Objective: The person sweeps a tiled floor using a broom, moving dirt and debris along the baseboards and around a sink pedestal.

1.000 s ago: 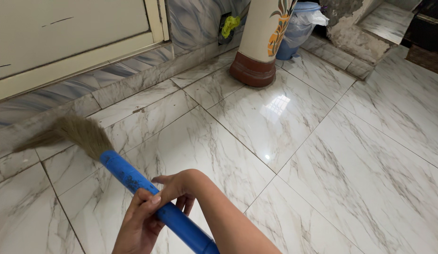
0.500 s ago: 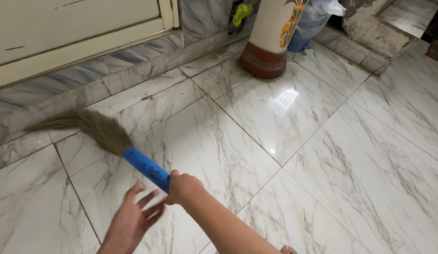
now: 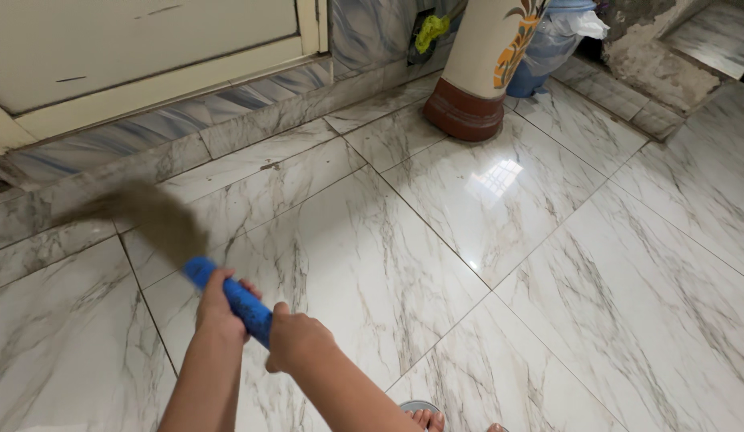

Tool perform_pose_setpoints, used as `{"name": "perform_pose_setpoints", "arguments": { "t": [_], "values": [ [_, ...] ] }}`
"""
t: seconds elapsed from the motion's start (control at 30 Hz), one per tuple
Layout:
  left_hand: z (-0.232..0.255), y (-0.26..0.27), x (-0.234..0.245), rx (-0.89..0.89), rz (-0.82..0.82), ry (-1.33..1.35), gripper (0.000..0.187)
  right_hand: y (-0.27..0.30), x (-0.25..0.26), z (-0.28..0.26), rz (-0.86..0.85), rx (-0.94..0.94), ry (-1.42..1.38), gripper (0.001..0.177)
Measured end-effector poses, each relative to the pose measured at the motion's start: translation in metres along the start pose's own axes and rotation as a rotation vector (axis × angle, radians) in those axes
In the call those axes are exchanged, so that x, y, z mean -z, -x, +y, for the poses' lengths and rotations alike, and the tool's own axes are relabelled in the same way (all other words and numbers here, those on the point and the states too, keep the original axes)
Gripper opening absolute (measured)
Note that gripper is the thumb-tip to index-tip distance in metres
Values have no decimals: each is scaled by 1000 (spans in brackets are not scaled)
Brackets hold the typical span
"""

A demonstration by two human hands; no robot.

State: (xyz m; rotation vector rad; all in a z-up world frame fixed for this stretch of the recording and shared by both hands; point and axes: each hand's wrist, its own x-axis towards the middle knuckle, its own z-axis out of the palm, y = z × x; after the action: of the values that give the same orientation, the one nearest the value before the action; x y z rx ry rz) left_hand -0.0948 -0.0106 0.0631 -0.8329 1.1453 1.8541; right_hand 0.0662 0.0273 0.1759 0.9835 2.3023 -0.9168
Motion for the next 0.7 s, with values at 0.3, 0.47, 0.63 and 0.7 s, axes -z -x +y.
{"name": "perform_pose_setpoints", "arguments": {
  "t": [0.3, 0.47, 0.63, 0.7],
  "values": [
    [1, 44, 93, -349, 531, 391, 61, -1, -43, -15, -139, 145, 229, 81],
    [-39, -6, 94, -304, 597, -93, 81, -4, -54, 16, -215, 38, 94, 83],
    [-58, -77, -10, -274, 166, -513, 67, -21, -3, 46, -163, -207, -299, 72],
    [-59, -85, -64, -145, -121, -660, 40, -32, 14, 57, 68, -282, -252, 65]
  ]
}}
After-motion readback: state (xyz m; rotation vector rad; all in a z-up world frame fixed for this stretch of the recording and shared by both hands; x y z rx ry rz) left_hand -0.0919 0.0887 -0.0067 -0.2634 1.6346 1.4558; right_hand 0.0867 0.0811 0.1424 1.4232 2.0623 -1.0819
